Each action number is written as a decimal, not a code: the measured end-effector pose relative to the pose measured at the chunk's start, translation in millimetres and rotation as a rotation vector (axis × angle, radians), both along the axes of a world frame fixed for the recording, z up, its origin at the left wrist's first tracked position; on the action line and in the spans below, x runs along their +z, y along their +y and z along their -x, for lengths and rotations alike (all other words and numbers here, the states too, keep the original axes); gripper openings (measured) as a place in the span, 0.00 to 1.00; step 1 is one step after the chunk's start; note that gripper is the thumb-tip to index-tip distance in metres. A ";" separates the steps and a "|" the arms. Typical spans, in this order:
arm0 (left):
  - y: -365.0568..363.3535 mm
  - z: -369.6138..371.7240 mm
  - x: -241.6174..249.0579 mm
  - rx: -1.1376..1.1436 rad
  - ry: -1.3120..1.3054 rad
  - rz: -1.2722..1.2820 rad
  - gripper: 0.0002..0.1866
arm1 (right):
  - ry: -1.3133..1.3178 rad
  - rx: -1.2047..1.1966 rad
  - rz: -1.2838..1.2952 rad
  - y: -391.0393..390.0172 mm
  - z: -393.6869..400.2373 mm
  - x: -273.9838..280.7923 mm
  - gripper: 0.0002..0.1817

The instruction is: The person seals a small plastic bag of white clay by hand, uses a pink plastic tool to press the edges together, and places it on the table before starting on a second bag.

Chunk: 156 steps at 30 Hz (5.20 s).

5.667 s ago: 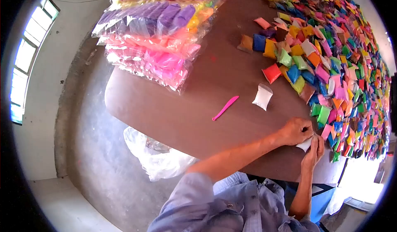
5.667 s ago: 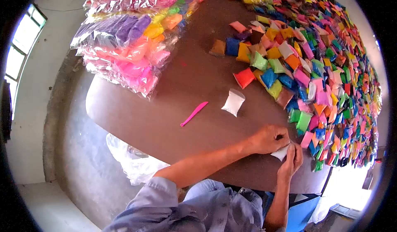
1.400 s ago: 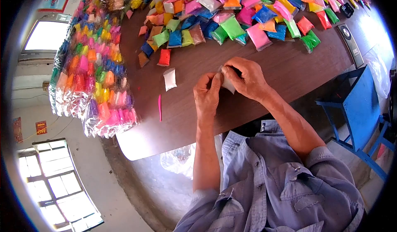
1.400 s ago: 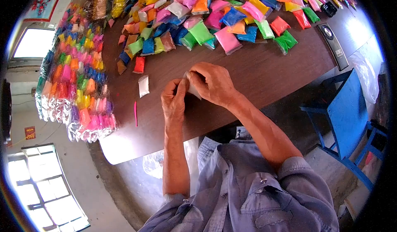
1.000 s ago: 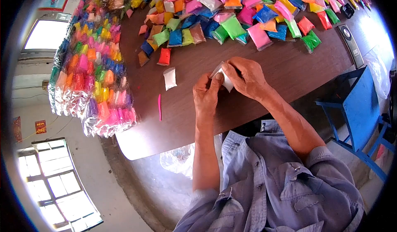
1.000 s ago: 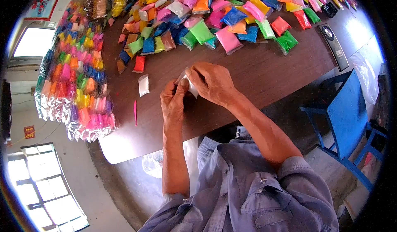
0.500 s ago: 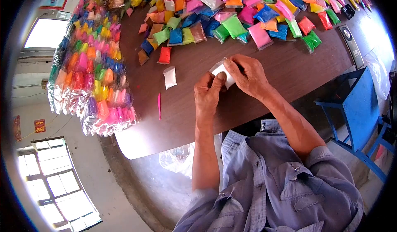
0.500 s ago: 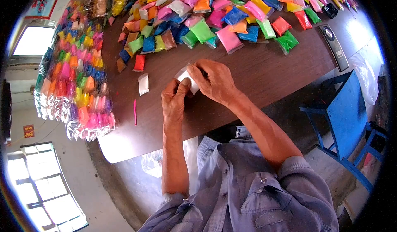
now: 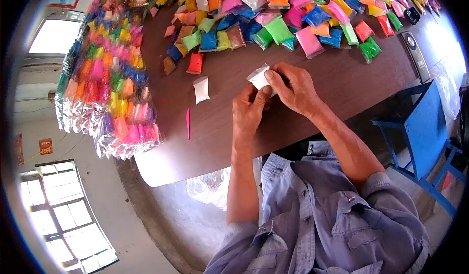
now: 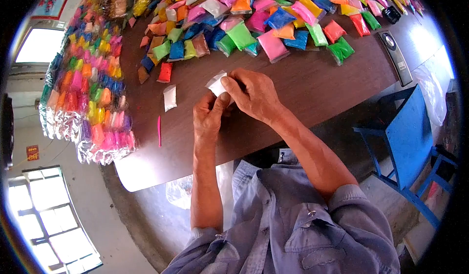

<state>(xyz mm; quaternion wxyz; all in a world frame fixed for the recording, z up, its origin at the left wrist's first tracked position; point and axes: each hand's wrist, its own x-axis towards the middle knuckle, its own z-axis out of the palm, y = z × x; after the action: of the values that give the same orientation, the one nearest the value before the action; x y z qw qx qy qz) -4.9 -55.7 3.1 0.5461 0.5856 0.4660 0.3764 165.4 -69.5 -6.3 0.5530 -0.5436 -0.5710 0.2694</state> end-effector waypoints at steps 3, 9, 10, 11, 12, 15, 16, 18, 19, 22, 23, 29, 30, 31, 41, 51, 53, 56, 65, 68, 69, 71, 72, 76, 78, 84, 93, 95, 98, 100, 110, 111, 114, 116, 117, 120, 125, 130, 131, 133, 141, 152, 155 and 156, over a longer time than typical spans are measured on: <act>1.1 1.2 0.3 -0.029 -0.021 -0.003 0.14 | 0.033 0.013 0.008 -0.4 -0.8 1.0 0.18; -2.0 -3.4 7.7 -0.030 0.021 0.018 0.12 | 0.087 -0.005 0.048 0.4 0.0 -0.8 0.18; -2.3 -3.2 8.0 -0.009 0.016 0.034 0.12 | 0.087 -0.004 0.048 0.4 0.3 -0.4 0.18; -2.3 -3.0 8.1 -0.009 0.016 0.034 0.12 | 0.080 0.000 0.033 0.2 0.5 0.0 0.18; -2.1 -2.9 8.2 0.006 0.008 0.049 0.12 | 0.072 0.003 0.018 0.1 0.6 0.2 0.18; -1.4 -1.9 7.1 0.014 -0.002 0.061 0.12 | 0.044 0.016 0.009 0.4 0.0 -0.1 0.18; -1.2 -1.6 6.7 0.007 -0.003 0.059 0.12 | 0.043 0.016 0.009 0.4 -0.2 -0.9 0.18; -0.5 -1.8 6.9 -0.005 0.001 0.038 0.12 | 0.113 0.031 0.065 0.5 -0.3 -3.3 0.17; -0.2 -2.1 7.5 -0.017 0.006 0.017 0.12 | 0.113 0.031 0.065 0.7 -0.1 -4.3 0.17; -2.3 -6.2 12.1 0.010 0.022 -0.016 0.12 | 0.107 0.010 0.021 1.0 0.3 -5.8 0.17; -2.0 -6.0 8.6 0.011 0.023 -0.015 0.12 | 0.083 0.015 0.023 1.1 0.2 -5.3 0.17; -0.7 -3.3 5.2 0.038 -0.008 0.037 0.11 | 0.052 0.031 0.032 0.4 -0.7 -3.1 0.16; -1.8 -4.7 10.4 0.044 0.061 0.031 0.11 | 0.046 0.025 0.023 0.5 -0.8 -3.0 0.16; -2.2 -5.3 13.1 0.050 0.130 0.025 0.11 | 0.046 0.025 0.023 0.4 -0.9 -2.7 0.16; 0.5 -0.2 4.4 0.012 -0.034 0.032 0.15 | 0.065 0.033 0.047 0.6 -1.5 -3.3 0.15; 2.1 3.9 1.4 -0.015 -0.090 0.012 0.13 | 0.066 0.076 0.082 -1.6 -4.9 -1.8 0.13; 2.1 2.5 0.8 -0.021 -0.146 0.006 0.13 | 0.072 0.076 0.089 -1.8 -4.4 -1.7 0.13; 0.6 0.3 0.6 0.039 -0.145 0.050 0.12 | 0.068 0.072 0.085 -1.8 -3.5 -1.4 0.13; 0.1 2.9 1.1 0.014 -0.035 -0.025 0.11 | 0.076 0.055 0.019 -0.8 -2.9 -4.8 0.13; 0.3 0.3 -3.7 0.074 -0.131 -0.009 0.10 | 0.066 0.071 0.037 -1.2 -2.2 -2.8 0.13; 1.2 0.5 -5.7 0.081 -0.143 -0.027 0.10 | 0.083 0.076 0.038 -1.1 -1.6 -2.5 0.13; 0.9 1.5 -9.8 0.089 -0.154 -0.046 0.10 | 0.073 0.079 0.042 -1.1 -1.9 -3.9 0.13; 0.3 0.8 -8.3 0.096 -0.154 -0.033 0.10 | 0.064 0.083 0.047 -1.0 -1.7 -3.2 0.12; 0.2 1.9 -6.1 0.099 -0.124 -0.027 0.10 | 0.063 0.085 0.066 -2.6 -2.6 1.6 0.12; -2.5 1.7 -1.1 0.110 -0.145 0.005 0.09 | 0.079 0.108 0.056 -2.8 -4.1 0.5 0.10; -1.2 2.0 -10.5 0.135 -0.222 -0.018 0.11 | 0.069 0.096 0.056 -2.3 -3.3 -0.7 0.12; -2.2 1.4 -7.6 0.140 -0.209 -0.030 0.12 | 0.037 0.097 0.022 -0.8 -3.9 -2.1 0.11; -2.7 1.1 -7.4 0.147 -0.151 -0.033 0.12 | 0.040 0.105 0.029 -2.2 -4.5 0.3 0.10; -2.0 3.9 -12.9 0.148 -0.126 -0.080 0.12 | 0.045 0.126 0.041 -2.9 -4.2 1.5 0.09; -1.2 3.5 -12.4 0.158 -0.101 -0.095 0.12 | 0.044 0.137 0.044 -2.4 -3.3 -0.2 0.08; -6.8 -4.6 -2.4 0.200 -0.087 -0.091 0.12 | 0.038 0.105 -0.023 -0.2 -3.3 -6.0 0.08; -6.7 -3.5 -4.5 0.178 -0.069 -0.114 0.13 | 0.059 0.097 -0.017 0.1 -3.8 -6.6 0.09; -4.8 -2.6 -12.8 0.171 -0.081 -0.166 0.13 | 0.047 0.081 -0.059 0.7 -2.2 -6.0 0.09; -1.8 -1.2 -19.3 0.185 -0.116 -0.197 0.13 | 0.038 0.087 -0.057 -0.9 -1.3 -4.0 0.09; -0.2 0.0 -19.7 0.176 -0.127 -0.201 0.12 | 0.032 0.093 -0.052 -1.3 -0.7 -3.2 0.09; -2.1 0.0 -15.8 0.172 -0.101 -0.167 0.12 | 0.031 0.068 -0.054 0.1 -0.8 -8.1 0.10; -7.8 -4.6 1.9 0.113 0.078 -0.190 0.15 | 0.107 0.098 0.010 -3.3 -5.3 -4.7 0.11; -4.3 0.1 -6.6 0.166 0.093 -0.193 0.17 | 0.115 0.099 0.008 -3.1 -0.9 -3.2 0.11; -3.5 1.5 -9.0 0.174 0.088 -0.196 0.17 | 0.077 0.092 0.003 -4.3 -0.6 -1.4 0.11; -3.0 2.8 -7.0 0.124 0.074 -0.226 0.16 | 0.033 0.090 -0.004 -5.1 0.0 0.2 0.11; -9.0 -1.4 3.4 0.074 0.020 -0.261 0.13 | 0.102 0.091 0.051 -3.1 -3.4 -7.3 0.16; -10.3 0.7 0.4 0.054 -0.037 -0.177 0.14 | 0.035 0.045 0.072 -5.5 3.1 -0.9 0.20; -10.1 0.9 -0.9 0.068 -0.060 -0.134 0.14 | 0.010 0.043 0.076 -3.7 2.1 -1.9 0.20; -9.6 1.3 -4.6 0.072 -0.060 -0.127 0.14 | -0.004 0.060 0.081 -3.2 2.4 -1.3 0.20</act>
<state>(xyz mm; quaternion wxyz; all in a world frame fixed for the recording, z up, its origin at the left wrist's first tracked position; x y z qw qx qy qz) -6.2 -65.3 -1.4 0.5078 0.5904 0.4452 0.4420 162.9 -72.7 -7.6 0.5211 -0.5489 -0.5766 0.3076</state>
